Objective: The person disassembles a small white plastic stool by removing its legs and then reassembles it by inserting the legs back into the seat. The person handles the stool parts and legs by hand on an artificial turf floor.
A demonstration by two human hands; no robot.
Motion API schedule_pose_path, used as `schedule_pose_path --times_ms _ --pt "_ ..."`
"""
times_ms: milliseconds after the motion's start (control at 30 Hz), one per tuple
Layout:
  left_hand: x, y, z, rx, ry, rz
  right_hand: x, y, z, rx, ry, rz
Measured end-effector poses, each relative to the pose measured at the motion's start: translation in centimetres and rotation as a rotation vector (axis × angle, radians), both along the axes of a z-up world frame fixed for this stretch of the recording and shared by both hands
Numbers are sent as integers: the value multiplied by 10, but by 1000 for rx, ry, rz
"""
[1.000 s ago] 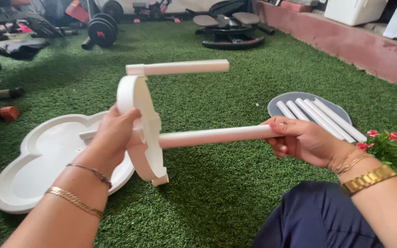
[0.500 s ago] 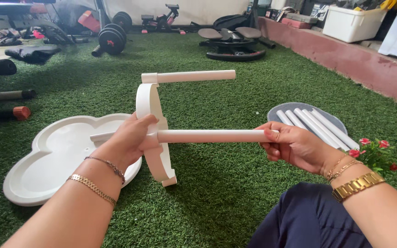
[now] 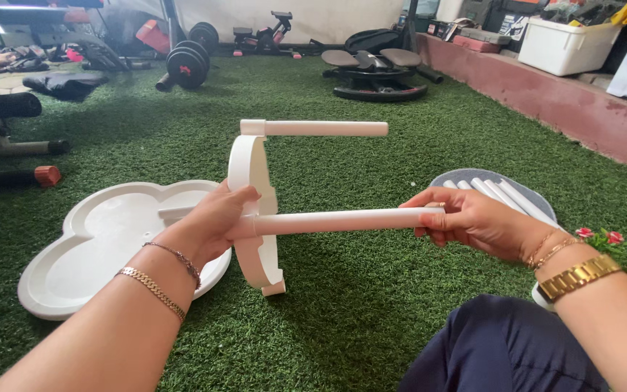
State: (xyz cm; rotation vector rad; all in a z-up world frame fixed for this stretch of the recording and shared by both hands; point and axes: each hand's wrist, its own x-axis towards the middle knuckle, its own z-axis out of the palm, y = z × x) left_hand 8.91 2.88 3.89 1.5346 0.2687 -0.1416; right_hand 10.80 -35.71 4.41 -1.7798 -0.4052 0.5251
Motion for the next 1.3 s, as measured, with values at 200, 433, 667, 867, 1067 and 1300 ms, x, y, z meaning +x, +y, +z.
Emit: schedule_pose_path --times_ms 200,433,667,867,1067,1300 --pt "4 -2 -4 38 -26 -17 -11 13 31 -250 -223 -2" --pt "10 -10 -12 -52 -49 -12 -27 49 40 -804 -459 141" --pt "13 -5 -17 -101 -58 27 -9 60 45 -625 -217 188" --pt "8 -5 -15 -86 -103 61 26 61 44 -443 256 309" --pt "3 -8 -10 -88 -72 62 32 74 48 -590 183 371" --pt "8 -6 -11 -137 -36 27 0 92 42 -900 -866 133"
